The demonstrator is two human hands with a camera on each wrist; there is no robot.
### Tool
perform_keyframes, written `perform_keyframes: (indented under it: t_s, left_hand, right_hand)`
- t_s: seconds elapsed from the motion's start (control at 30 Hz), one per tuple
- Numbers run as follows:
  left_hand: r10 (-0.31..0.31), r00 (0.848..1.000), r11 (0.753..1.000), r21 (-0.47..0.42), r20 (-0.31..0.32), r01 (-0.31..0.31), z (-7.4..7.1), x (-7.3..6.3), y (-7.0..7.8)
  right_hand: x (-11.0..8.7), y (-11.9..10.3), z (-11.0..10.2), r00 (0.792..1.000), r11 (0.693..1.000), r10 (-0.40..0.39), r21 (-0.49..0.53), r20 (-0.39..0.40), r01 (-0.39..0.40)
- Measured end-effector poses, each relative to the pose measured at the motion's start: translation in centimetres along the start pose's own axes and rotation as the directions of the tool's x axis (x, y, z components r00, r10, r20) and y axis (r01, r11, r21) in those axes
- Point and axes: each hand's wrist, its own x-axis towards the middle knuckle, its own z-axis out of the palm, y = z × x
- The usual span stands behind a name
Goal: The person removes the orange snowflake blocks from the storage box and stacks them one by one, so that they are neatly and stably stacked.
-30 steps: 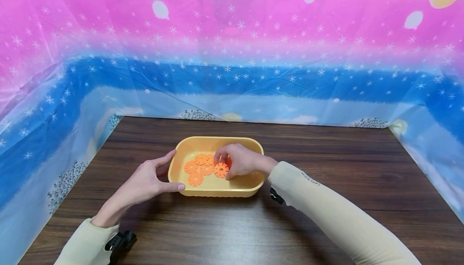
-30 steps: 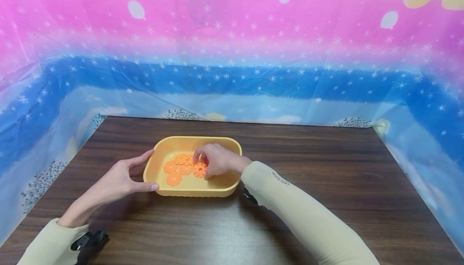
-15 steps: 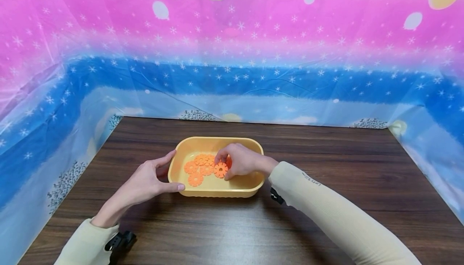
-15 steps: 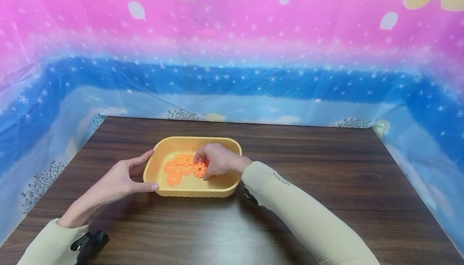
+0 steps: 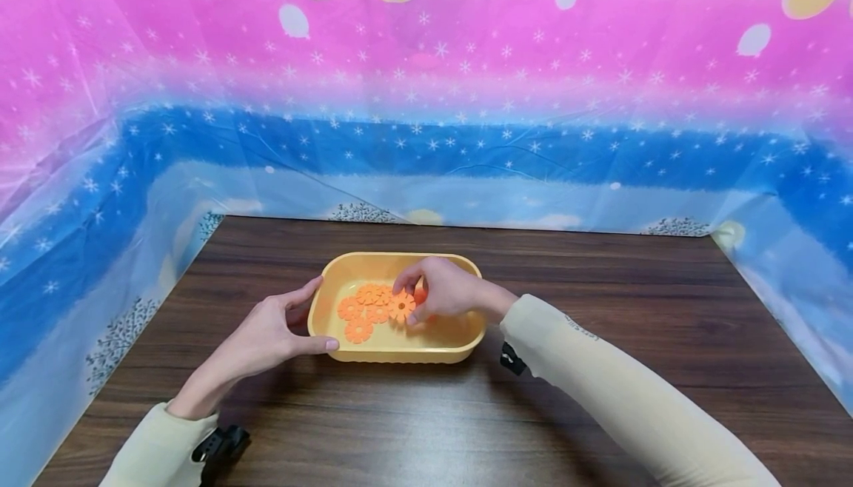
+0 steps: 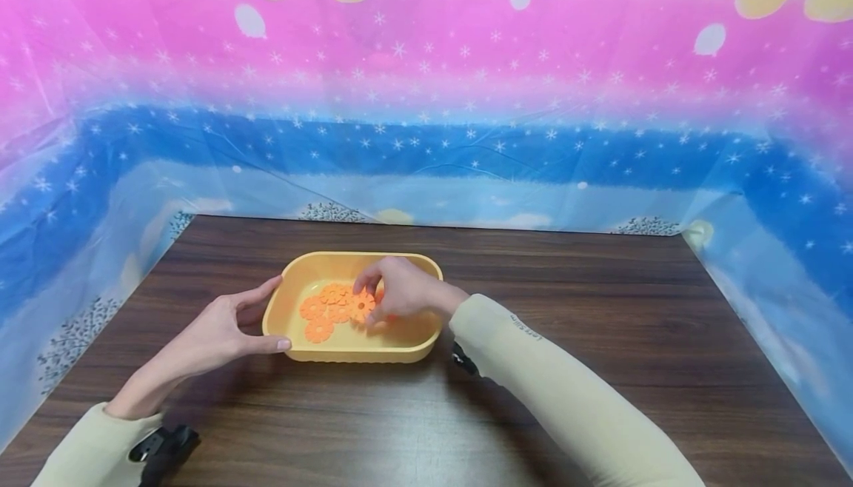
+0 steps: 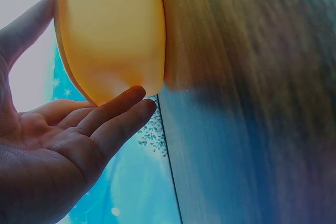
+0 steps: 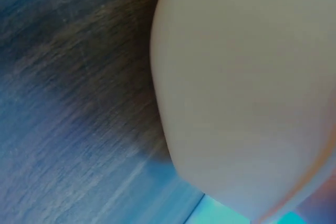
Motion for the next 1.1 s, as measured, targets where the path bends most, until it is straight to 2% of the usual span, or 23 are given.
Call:
perform_keyframes:
  t_s: [0.37, 0.6, 0.83, 1.1]
  left_hand:
    - [0.001, 1.000, 1.000, -0.002, 0.000, -0.001, 0.0, 0.0, 0.0]
    - [0.009, 1.000, 1.000, -0.009, 0.000, -0.009, 0.0, 0.0, -0.2]
    - [-0.004, 1.000, 1.000, -0.005, 0.001, 0.004, 0.1, 0.1, -0.1]
    - [-0.005, 1.000, 1.000, -0.006, -0.001, 0.005, 0.2, 0.1, -0.1]
  right_hand:
    - [-1.1, 0.1, -1.8, 0.996, 0.995, -0.005, 0.101, -0.086, 0.014]
    - [-2.4, 0.3, -3.6, 0.991, 0.991, -0.025, 0.126, -0.134, 0.042]
    - [-4.3, 1.0, -5.4, 0.985, 0.987, 0.027, 0.162, -0.168, 0.000]
    - [-6.4, 2.9, -7.3, 0.978, 0.984, 0.071, 0.176, -0.198, -0.036]
